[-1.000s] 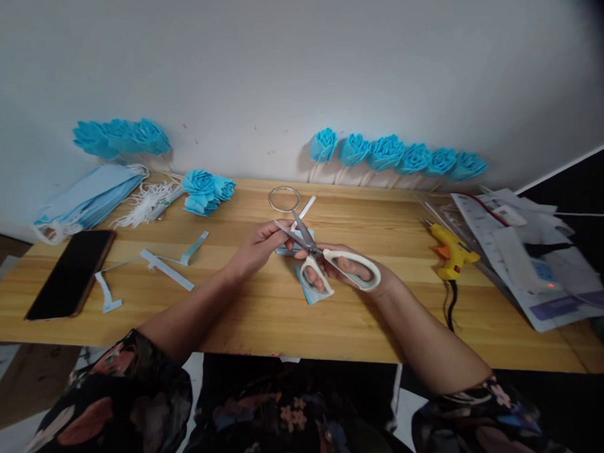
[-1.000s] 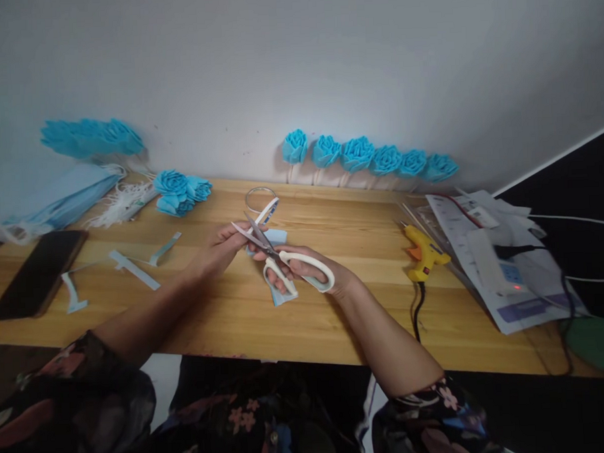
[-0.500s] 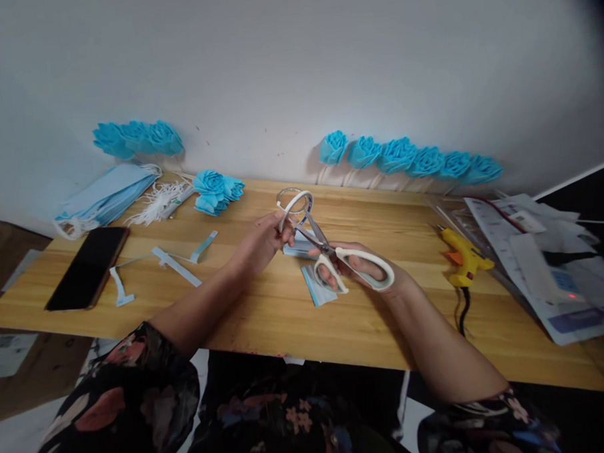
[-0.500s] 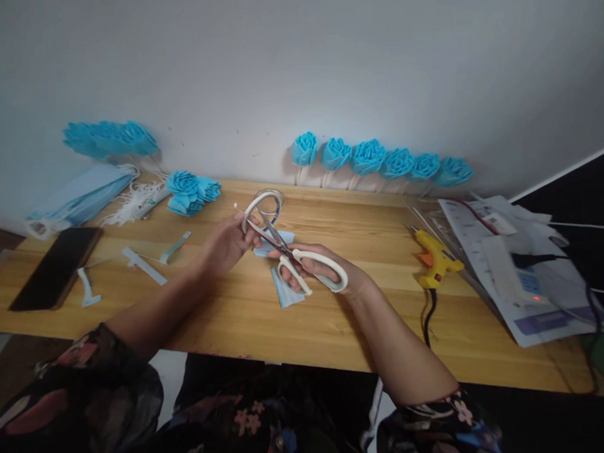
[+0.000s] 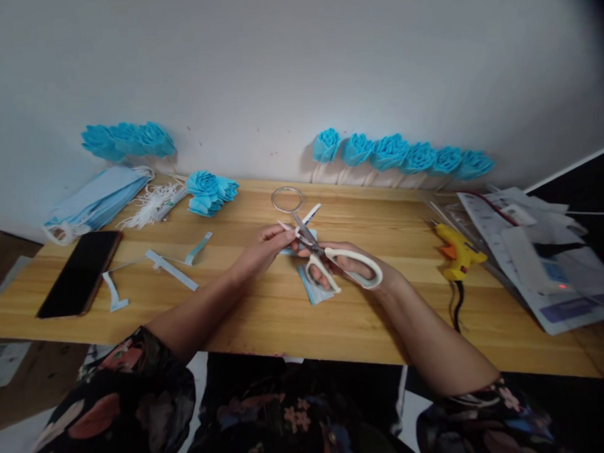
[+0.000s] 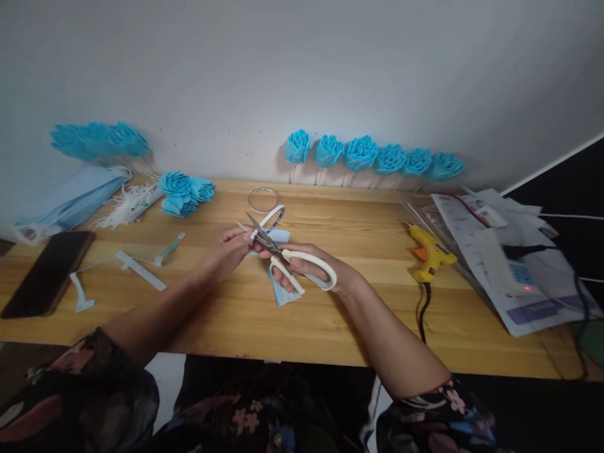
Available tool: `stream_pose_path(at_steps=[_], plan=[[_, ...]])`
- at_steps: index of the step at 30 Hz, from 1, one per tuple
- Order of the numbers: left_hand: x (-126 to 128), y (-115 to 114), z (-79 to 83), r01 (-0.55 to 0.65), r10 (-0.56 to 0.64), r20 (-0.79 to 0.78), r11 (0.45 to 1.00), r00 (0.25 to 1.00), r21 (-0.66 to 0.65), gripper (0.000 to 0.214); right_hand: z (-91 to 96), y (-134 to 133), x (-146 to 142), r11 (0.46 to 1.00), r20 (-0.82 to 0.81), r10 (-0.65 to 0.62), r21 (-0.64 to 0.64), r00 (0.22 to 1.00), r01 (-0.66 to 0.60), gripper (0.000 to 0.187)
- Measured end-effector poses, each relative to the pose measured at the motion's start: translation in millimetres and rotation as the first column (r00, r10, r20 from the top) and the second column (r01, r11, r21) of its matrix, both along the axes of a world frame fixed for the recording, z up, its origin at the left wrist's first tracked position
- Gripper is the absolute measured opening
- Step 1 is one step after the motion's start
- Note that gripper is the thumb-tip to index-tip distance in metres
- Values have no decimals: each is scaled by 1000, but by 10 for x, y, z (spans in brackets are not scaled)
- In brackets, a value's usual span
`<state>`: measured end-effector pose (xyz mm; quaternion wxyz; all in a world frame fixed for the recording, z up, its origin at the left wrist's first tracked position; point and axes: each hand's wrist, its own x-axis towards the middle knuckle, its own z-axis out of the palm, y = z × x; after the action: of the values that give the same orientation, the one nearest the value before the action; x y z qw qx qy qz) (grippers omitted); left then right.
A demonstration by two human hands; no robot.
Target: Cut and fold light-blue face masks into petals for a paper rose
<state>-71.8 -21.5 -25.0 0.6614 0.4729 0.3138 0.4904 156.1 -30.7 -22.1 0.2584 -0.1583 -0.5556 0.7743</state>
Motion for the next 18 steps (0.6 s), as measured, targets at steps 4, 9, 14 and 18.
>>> stream_pose_path(at_steps=[4,9,14,18], plan=[[12,-10,-68,33,-33,-41,999,999,-10,39,-35,-7,-25,1000,-33,-10,6,999,10,61],[-6,-12,-92,55,-53,-71,998,996,14,35,-72,-25,-46,999,-36,-37,-3,999,37,60],[-30,-27,-24,86,-83,-65,995,994,41,30,-99,-23,-48,998,-55,-60,-26,997,58,58],[-36,-40,13,125,-122,-60,990,991,62,28,-68,-26,-58,996,-61,-82,-39,995,80,57]])
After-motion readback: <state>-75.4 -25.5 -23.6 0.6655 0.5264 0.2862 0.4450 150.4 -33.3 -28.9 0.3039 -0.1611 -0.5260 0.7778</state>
